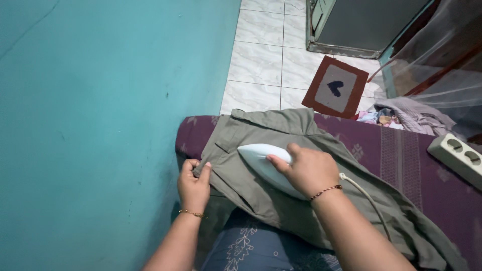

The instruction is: The person irons a pair of gray trousers on a purple patterned ironing board. They repeatedly smooth the fabric with one hand while moving a white electric iron with the other, repositioning the trousers several times to cover different sections.

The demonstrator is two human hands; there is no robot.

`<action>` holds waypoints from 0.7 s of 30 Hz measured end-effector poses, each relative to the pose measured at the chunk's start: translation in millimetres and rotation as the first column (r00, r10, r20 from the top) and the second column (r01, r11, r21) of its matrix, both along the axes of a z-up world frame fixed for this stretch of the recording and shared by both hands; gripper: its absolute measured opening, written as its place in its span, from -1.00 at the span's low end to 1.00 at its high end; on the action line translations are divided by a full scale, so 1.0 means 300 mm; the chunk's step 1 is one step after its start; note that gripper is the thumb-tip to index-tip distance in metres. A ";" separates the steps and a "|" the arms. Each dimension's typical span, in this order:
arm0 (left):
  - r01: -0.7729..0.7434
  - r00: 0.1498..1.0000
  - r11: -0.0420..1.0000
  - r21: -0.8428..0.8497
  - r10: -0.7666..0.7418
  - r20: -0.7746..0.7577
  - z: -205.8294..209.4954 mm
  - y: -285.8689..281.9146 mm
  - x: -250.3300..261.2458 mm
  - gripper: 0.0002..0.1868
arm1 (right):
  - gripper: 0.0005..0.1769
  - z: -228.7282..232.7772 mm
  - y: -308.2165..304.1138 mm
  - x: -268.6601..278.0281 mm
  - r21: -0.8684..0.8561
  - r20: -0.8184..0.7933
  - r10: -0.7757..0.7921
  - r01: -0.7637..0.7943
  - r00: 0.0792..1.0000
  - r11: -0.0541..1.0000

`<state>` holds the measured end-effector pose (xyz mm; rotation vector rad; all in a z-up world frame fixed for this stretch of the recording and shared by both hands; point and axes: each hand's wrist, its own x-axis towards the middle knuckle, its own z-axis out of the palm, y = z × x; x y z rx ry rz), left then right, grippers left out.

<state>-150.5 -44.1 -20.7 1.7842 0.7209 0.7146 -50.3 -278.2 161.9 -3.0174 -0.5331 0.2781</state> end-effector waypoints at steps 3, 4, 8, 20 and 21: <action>-0.008 1.000 1.000 -0.012 0.008 0.014 -0.021 0.011 0.003 -0.71 | -0.29 -0.013 0.015 -0.004 -0.006 0.073 0.171 -0.171 0.983 0.985; -0.009 1.000 1.000 -0.005 0.009 0.009 -0.029 0.018 0.005 -0.71 | -0.28 -0.016 0.020 -0.003 -0.049 0.055 0.211 -0.209 0.976 0.977; -0.015 1.000 0.986 -0.164 0.011 -0.023 -0.053 0.013 0.009 -0.71 | -0.35 -0.007 0.022 0.015 0.055 -0.106 0.064 -0.059 0.992 0.997; 0.026 1.000 0.959 -0.282 -0.022 0.018 -0.047 0.032 0.029 -0.75 | -0.50 0.025 0.019 -0.003 0.174 -0.051 0.269 -0.257 0.962 0.951; 0.043 0.997 0.949 -0.313 -0.023 0.068 -0.060 0.033 0.032 -0.74 | -0.45 0.030 0.016 -0.004 0.152 -0.085 0.273 -0.259 0.958 0.954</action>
